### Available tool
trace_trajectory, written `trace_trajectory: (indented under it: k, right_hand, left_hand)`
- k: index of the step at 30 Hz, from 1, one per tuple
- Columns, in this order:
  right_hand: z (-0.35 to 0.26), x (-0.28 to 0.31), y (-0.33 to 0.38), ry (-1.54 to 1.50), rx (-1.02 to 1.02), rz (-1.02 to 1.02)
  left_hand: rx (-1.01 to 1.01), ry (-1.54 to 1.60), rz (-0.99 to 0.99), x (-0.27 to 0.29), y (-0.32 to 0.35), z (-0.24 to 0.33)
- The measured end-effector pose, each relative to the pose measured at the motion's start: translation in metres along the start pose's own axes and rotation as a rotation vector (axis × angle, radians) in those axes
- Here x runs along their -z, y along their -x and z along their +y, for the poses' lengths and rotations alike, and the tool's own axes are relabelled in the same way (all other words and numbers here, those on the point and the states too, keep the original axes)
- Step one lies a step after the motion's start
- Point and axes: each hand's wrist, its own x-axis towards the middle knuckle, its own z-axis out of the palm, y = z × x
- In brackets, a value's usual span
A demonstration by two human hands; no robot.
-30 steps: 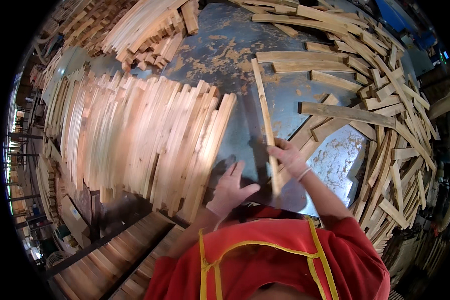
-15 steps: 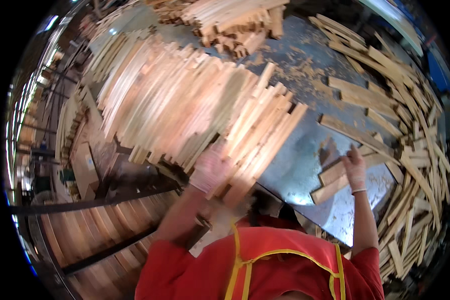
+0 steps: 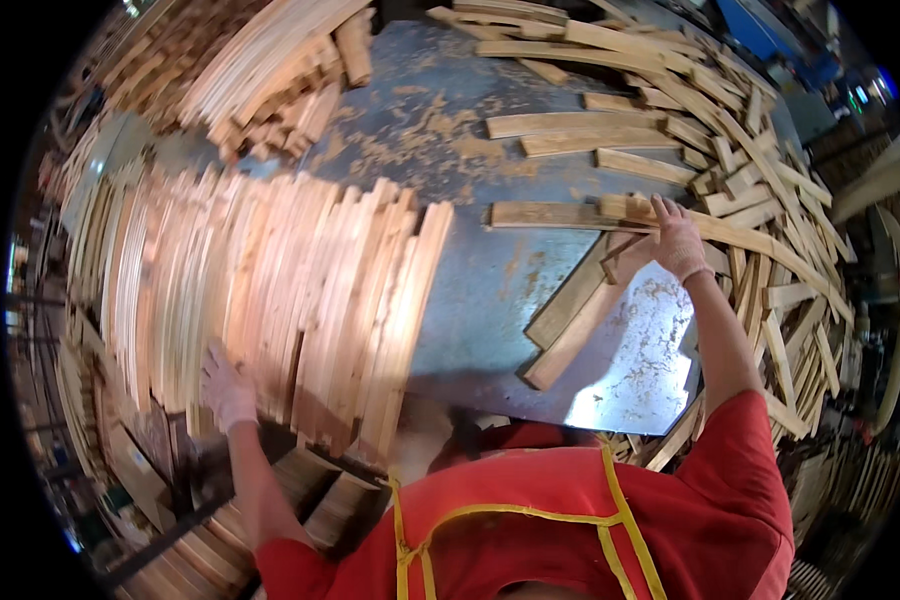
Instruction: The person repeatedly picks up thin wooden planks from a large pile on the floor and stacks them neatly on a metal table. The person handles the planks one by one or in small groups, aligning them into a growing stack.
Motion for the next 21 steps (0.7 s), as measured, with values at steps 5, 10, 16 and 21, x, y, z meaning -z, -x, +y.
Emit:
trace_trajectory:
  k: [5, 10, 16, 21]
  right_hand:
    - [0.041, -0.001, -0.041, 0.083, -0.043, -0.153]
    - [0.018, -0.003, -0.076, -0.151, 0.16, -0.522]
    - [-0.031, 0.021, -0.012, -0.797, 0.047, -0.759]
    - [-0.131, 0.003, 0.074, -1.694, -0.193, -0.671]
  left_hand:
    - [-0.576, 0.265, 0.51, -0.02, 0.092, 0.124]
    - [-0.887, 0.659, -0.003, 0.052, 0.204, 0.244]
    - [-0.924, 0.815, -0.342, 0.076, 0.239, 0.272]
    - [-0.631, 1.289, -0.824, 0.094, 0.236, 0.301]
